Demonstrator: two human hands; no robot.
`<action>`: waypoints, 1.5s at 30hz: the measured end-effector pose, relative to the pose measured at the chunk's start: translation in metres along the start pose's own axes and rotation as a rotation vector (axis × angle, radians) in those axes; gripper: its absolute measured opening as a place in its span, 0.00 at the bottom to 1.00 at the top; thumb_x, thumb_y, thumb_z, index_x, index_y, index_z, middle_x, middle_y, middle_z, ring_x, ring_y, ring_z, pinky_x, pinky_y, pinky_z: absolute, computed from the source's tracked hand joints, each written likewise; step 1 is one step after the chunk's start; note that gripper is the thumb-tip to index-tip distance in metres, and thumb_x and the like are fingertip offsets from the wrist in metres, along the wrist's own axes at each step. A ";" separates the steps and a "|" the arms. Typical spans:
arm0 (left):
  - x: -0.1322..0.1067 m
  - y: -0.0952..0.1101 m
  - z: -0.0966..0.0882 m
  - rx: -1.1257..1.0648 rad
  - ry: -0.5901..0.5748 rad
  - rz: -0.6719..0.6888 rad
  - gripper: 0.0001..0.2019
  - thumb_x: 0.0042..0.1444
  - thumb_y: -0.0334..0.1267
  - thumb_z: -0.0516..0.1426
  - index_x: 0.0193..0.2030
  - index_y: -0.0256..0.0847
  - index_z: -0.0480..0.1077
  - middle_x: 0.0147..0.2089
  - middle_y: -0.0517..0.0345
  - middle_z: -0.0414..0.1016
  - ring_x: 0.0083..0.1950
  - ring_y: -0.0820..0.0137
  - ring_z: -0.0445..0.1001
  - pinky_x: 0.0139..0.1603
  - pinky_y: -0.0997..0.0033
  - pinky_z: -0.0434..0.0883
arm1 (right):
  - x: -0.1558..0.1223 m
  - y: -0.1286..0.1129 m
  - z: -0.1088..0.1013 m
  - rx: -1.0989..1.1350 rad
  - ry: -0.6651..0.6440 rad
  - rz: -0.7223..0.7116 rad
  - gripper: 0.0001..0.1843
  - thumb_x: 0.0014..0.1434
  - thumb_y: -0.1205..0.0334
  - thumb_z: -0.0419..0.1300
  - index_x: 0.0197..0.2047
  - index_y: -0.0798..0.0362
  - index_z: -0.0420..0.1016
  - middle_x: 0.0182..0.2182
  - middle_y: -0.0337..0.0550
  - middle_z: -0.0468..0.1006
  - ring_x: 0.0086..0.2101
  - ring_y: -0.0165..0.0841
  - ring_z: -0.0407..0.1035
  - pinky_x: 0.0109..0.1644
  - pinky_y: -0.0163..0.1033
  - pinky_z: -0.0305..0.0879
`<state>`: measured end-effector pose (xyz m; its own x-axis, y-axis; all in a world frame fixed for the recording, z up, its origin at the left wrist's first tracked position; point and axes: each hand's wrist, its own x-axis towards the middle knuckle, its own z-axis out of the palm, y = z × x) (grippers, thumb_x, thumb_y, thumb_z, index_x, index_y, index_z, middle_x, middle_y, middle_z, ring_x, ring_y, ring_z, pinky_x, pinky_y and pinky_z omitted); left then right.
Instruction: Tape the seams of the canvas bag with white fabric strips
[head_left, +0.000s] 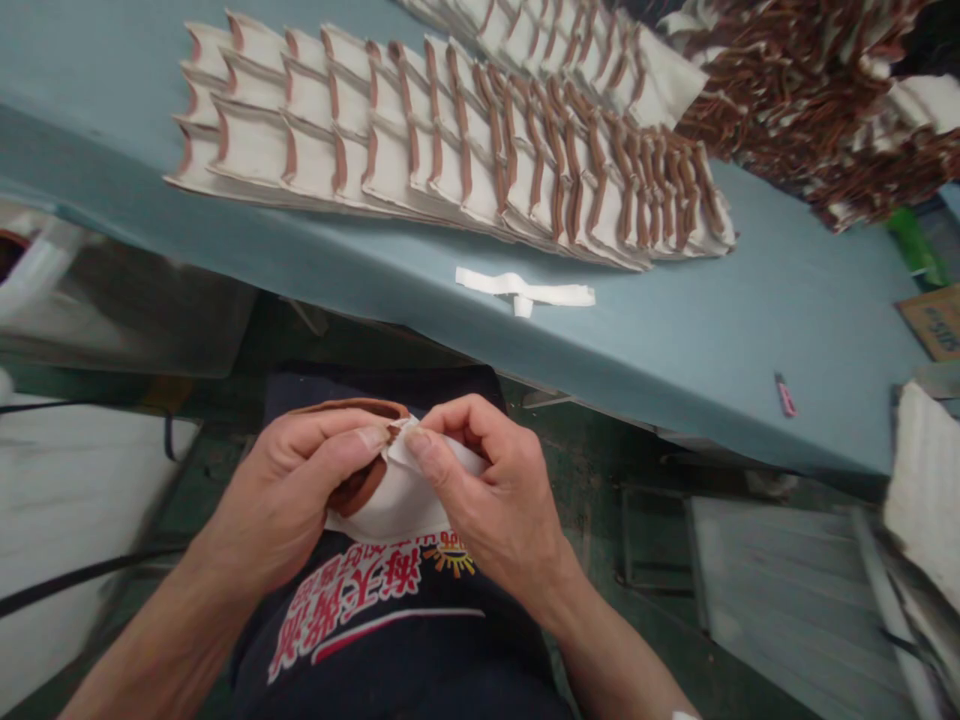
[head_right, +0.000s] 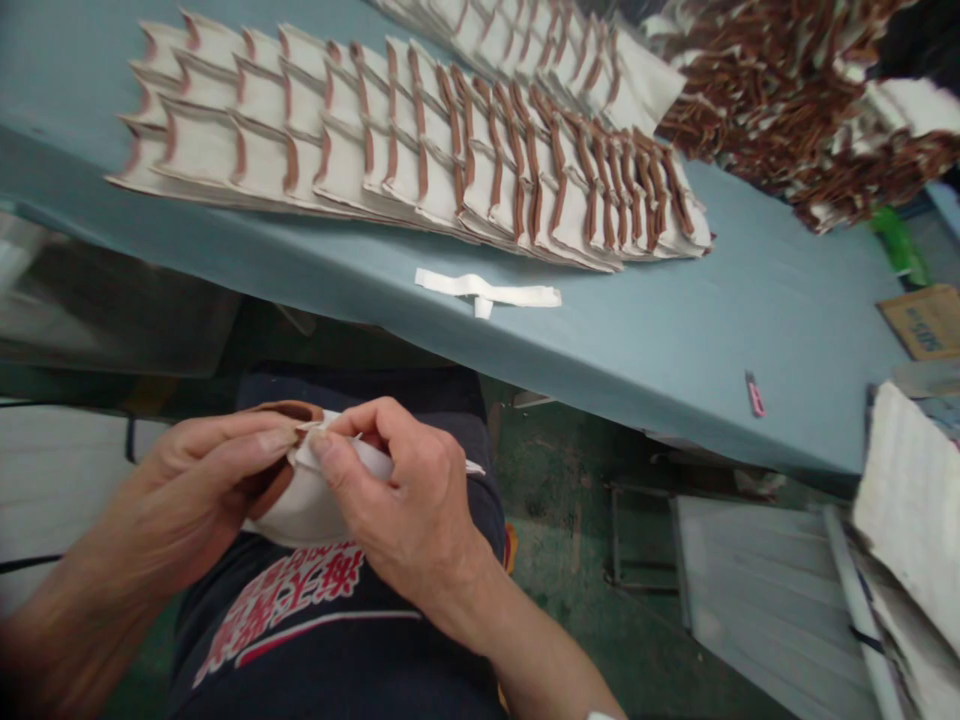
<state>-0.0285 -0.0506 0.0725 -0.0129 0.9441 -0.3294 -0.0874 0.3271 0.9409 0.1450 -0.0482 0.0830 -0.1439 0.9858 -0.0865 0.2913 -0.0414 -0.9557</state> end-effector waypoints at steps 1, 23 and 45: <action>0.000 -0.001 -0.001 -0.020 -0.037 -0.012 0.16 0.51 0.46 0.67 0.19 0.40 0.76 0.17 0.64 0.63 0.20 0.76 0.59 0.20 0.75 0.59 | -0.001 0.001 0.001 -0.013 0.008 -0.016 0.11 0.70 0.53 0.66 0.37 0.49 0.80 0.28 0.36 0.82 0.27 0.30 0.73 0.33 0.37 0.64; 0.001 -0.011 -0.007 0.236 -0.029 0.127 0.08 0.57 0.44 0.67 0.32 0.46 0.86 0.40 0.58 0.88 0.37 0.68 0.85 0.35 0.78 0.78 | -0.003 0.019 0.021 -0.201 0.262 -0.333 0.09 0.71 0.62 0.68 0.37 0.52 0.81 0.29 0.39 0.86 0.27 0.29 0.77 0.32 0.34 0.67; -0.009 -0.013 0.017 0.602 0.245 0.374 0.12 0.59 0.43 0.58 0.35 0.45 0.84 0.38 0.57 0.91 0.32 0.66 0.84 0.32 0.72 0.80 | 0.001 0.017 0.012 -0.058 0.108 0.044 0.16 0.65 0.46 0.66 0.33 0.48 0.74 0.23 0.32 0.72 0.25 0.30 0.63 0.32 0.38 0.57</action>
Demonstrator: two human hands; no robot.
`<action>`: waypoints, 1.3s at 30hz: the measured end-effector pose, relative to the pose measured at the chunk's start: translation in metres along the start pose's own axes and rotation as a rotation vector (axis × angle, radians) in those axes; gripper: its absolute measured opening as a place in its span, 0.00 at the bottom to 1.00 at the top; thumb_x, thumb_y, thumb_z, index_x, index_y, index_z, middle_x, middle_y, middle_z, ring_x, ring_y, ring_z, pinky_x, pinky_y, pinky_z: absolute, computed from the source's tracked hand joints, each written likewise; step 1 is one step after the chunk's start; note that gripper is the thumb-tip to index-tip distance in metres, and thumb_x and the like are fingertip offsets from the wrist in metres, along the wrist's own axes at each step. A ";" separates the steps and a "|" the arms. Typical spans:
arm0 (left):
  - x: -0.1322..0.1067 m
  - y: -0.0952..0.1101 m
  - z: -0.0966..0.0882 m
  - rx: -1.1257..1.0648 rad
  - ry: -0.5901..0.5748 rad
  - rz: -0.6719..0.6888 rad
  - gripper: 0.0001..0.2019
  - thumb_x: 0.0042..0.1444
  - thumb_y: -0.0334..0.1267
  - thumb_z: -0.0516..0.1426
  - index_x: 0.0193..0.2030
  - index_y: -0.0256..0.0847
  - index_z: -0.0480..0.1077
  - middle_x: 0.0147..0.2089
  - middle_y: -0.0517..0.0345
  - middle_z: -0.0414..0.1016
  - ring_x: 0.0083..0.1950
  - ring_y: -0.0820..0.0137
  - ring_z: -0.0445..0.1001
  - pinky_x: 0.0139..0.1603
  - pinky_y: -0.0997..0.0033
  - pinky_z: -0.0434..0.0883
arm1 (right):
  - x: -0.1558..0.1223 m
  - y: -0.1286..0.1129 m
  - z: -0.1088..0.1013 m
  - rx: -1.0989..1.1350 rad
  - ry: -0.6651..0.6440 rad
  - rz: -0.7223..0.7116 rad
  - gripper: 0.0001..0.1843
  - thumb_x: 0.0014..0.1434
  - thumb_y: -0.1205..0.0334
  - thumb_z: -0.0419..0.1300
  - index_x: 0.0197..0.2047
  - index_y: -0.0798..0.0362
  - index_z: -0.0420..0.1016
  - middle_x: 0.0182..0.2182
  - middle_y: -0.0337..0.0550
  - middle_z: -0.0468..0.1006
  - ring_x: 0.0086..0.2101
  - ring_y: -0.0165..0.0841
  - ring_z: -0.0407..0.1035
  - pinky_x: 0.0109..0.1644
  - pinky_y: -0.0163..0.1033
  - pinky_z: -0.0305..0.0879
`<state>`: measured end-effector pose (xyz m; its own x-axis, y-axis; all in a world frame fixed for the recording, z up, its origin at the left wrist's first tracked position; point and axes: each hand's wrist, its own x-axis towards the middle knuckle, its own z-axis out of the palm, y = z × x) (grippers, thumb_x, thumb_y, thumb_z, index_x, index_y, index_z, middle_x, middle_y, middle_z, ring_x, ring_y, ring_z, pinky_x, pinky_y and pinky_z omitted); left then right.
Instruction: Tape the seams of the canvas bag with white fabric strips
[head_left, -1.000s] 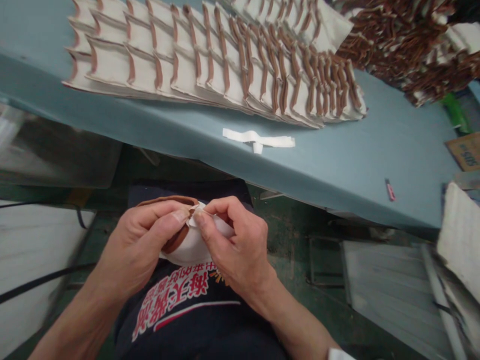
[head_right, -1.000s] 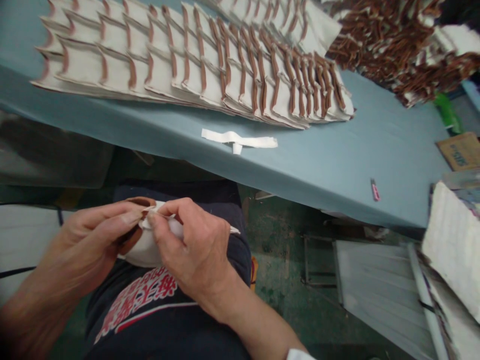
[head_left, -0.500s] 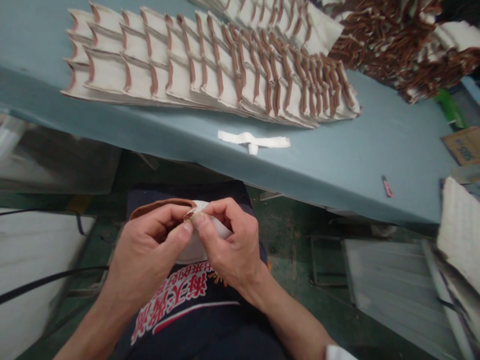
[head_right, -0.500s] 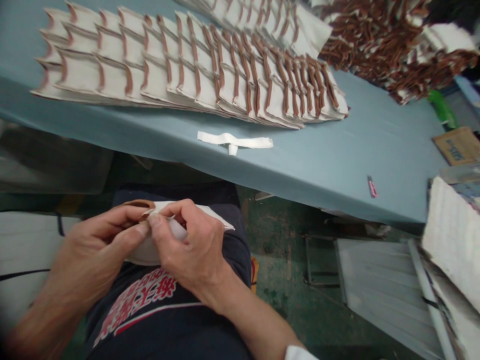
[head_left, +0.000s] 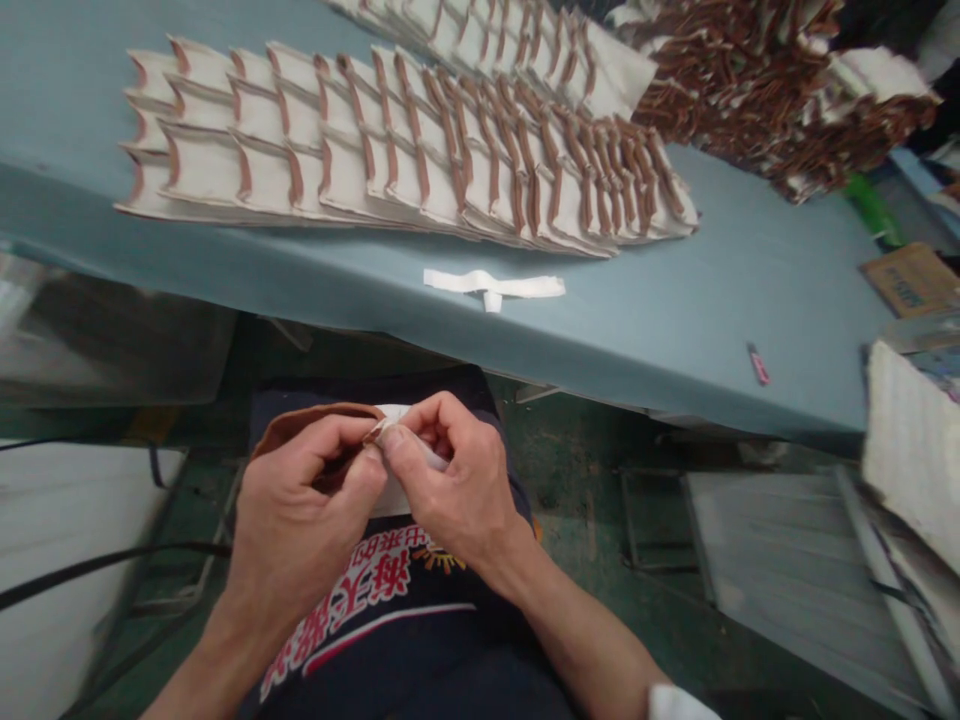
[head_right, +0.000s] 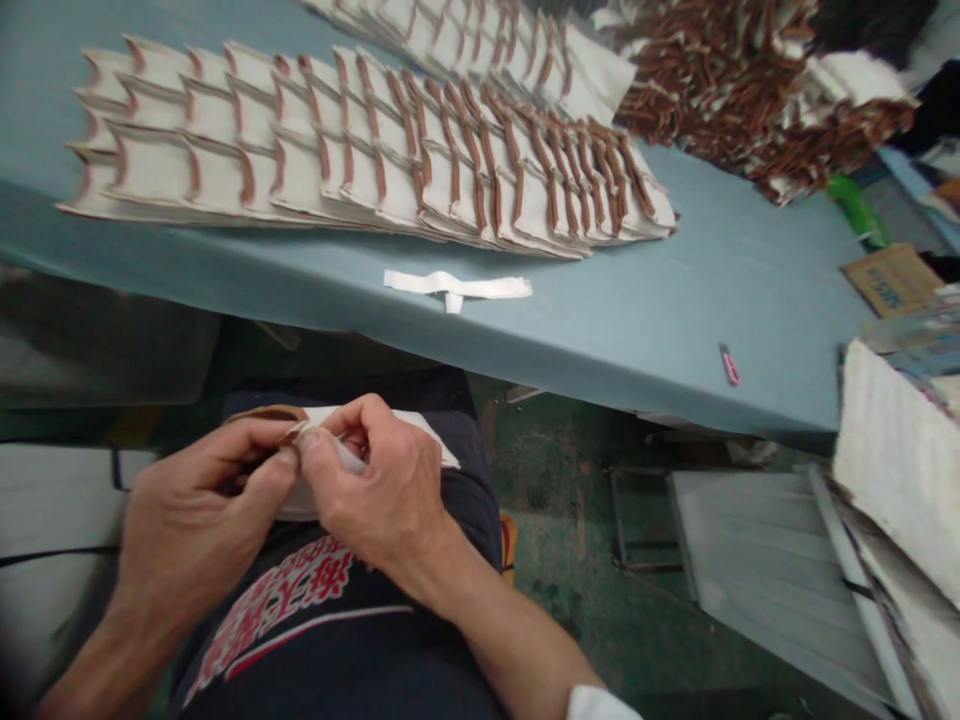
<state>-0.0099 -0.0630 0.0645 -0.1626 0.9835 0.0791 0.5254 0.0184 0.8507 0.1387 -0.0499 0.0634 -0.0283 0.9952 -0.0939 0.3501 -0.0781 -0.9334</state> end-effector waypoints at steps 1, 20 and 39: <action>-0.001 -0.002 0.000 0.022 0.011 0.024 0.12 0.59 0.42 0.59 0.35 0.45 0.84 0.39 0.57 0.91 0.33 0.65 0.85 0.34 0.71 0.80 | 0.001 -0.001 -0.002 -0.019 0.000 0.009 0.16 0.64 0.46 0.66 0.33 0.48 0.73 0.23 0.31 0.70 0.24 0.30 0.63 0.32 0.38 0.56; 0.025 0.008 -0.015 -0.196 -0.274 -0.133 0.12 0.54 0.43 0.58 0.28 0.42 0.81 0.28 0.60 0.81 0.25 0.70 0.71 0.23 0.74 0.64 | 0.041 0.023 -0.009 0.444 -0.583 0.171 0.28 0.57 0.38 0.74 0.28 0.48 0.65 0.23 0.29 0.64 0.24 0.26 0.54 0.26 0.33 0.52; 0.035 0.024 -0.031 -0.221 -0.436 0.002 0.11 0.57 0.41 0.61 0.28 0.45 0.85 0.31 0.58 0.87 0.26 0.68 0.80 0.24 0.78 0.73 | 0.042 -0.002 -0.053 0.248 -0.164 -0.352 0.08 0.66 0.54 0.67 0.42 0.47 0.77 0.39 0.40 0.84 0.40 0.33 0.79 0.50 0.41 0.77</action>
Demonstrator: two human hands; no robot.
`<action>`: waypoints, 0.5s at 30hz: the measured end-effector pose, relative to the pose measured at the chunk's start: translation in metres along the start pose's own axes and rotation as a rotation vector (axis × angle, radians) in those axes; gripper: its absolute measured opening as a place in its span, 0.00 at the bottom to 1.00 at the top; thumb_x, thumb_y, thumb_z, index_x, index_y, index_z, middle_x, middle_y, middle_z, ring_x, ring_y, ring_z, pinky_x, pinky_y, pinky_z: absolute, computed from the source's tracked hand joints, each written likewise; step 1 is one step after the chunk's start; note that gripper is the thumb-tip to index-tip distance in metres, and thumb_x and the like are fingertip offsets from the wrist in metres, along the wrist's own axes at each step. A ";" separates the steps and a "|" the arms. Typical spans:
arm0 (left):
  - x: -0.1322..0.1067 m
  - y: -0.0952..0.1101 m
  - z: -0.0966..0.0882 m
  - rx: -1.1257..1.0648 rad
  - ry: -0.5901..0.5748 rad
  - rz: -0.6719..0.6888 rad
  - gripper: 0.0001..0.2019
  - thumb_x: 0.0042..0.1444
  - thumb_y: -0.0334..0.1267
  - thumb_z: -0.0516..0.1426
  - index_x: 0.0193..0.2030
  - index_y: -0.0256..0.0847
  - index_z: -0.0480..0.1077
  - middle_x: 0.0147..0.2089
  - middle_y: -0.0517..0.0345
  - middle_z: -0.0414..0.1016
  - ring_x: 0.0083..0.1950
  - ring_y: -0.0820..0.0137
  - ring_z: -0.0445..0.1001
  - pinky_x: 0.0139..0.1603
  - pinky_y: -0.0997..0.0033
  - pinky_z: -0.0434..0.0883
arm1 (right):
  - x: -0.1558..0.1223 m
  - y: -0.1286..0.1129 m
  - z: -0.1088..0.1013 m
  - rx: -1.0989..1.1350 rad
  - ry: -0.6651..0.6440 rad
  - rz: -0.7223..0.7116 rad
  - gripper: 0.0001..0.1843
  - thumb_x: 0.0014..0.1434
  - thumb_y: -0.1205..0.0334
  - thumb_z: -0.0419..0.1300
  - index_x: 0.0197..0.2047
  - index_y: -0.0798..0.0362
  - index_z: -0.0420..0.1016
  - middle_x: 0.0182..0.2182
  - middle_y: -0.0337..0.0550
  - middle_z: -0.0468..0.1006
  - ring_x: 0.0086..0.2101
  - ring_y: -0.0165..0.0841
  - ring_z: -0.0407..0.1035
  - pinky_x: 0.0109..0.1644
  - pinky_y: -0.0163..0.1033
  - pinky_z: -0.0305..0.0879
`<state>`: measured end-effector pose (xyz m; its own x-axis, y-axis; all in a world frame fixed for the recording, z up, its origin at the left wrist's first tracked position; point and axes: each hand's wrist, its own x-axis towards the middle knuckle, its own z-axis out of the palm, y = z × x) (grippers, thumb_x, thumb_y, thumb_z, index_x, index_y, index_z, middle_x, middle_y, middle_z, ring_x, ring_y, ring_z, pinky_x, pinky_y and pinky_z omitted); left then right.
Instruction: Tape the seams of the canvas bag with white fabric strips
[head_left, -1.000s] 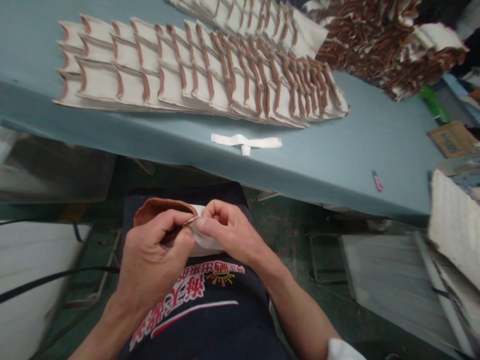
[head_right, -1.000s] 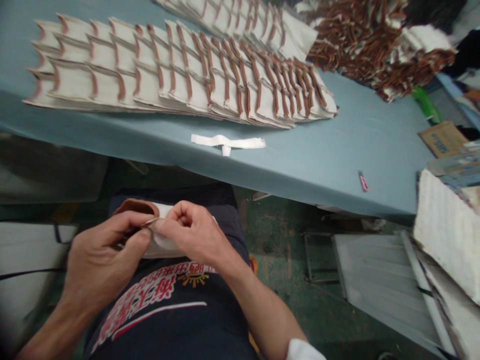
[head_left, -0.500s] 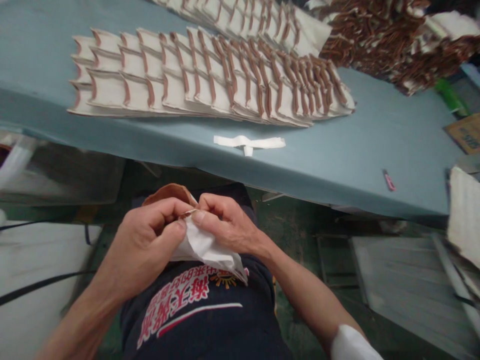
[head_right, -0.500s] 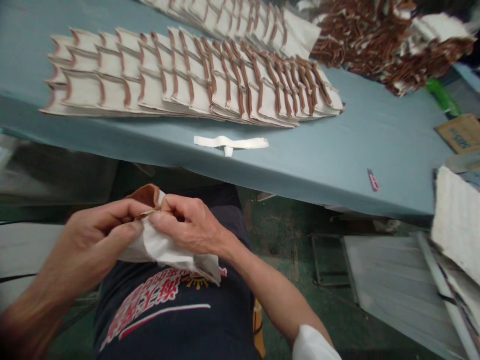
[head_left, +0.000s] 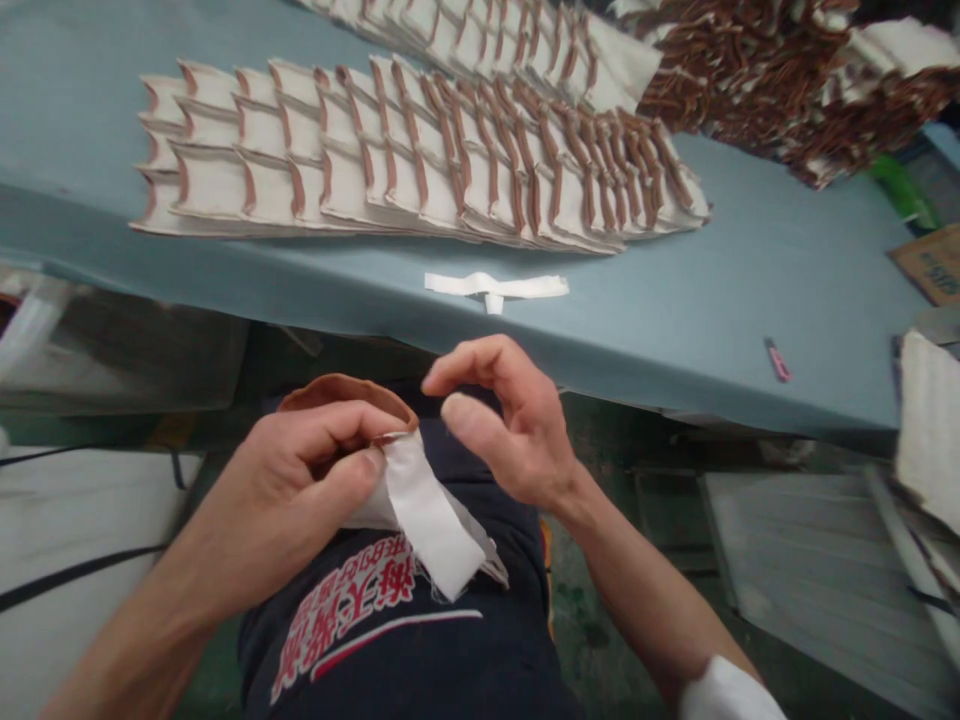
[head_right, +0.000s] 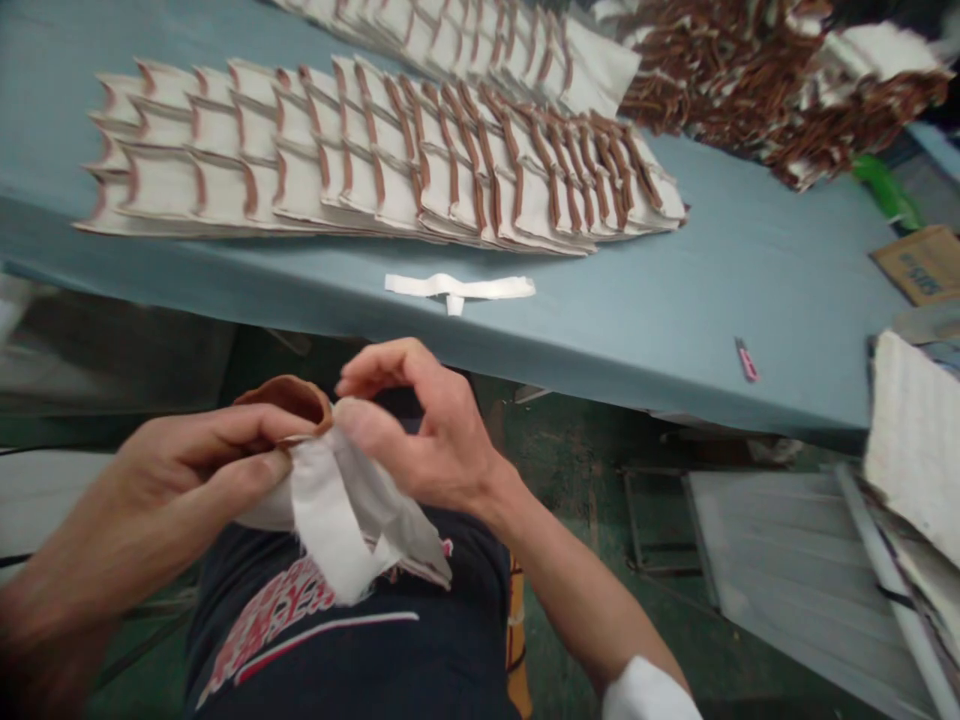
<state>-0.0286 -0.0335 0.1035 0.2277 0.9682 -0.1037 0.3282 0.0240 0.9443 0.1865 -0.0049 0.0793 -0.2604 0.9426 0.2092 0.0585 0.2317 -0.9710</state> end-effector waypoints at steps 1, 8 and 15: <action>0.001 0.003 0.000 0.014 -0.004 0.025 0.11 0.56 0.40 0.61 0.28 0.46 0.86 0.30 0.59 0.87 0.26 0.68 0.81 0.23 0.78 0.73 | 0.004 -0.009 -0.004 -0.065 -0.096 -0.059 0.06 0.65 0.56 0.67 0.45 0.46 0.78 0.45 0.41 0.86 0.46 0.35 0.81 0.57 0.42 0.77; -0.003 0.018 0.003 0.045 -0.030 0.045 0.09 0.56 0.41 0.61 0.29 0.49 0.84 0.24 0.63 0.84 0.20 0.67 0.81 0.19 0.78 0.73 | 0.029 -0.021 -0.013 -0.377 -0.531 -0.263 0.08 0.68 0.54 0.62 0.39 0.46 0.77 0.30 0.35 0.79 0.33 0.33 0.75 0.47 0.43 0.70; -0.008 0.015 0.004 0.116 0.072 0.036 0.05 0.55 0.40 0.60 0.29 0.49 0.78 0.23 0.65 0.84 0.19 0.68 0.81 0.17 0.78 0.71 | 0.034 -0.017 -0.005 -0.373 -0.678 -0.222 0.12 0.60 0.56 0.57 0.27 0.45 0.59 0.25 0.34 0.67 0.30 0.33 0.62 0.40 0.42 0.60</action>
<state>-0.0214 -0.0417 0.1173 0.1761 0.9834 -0.0442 0.4258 -0.0357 0.9041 0.1813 0.0244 0.1036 -0.8251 0.5415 0.1610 0.2233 0.5744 -0.7875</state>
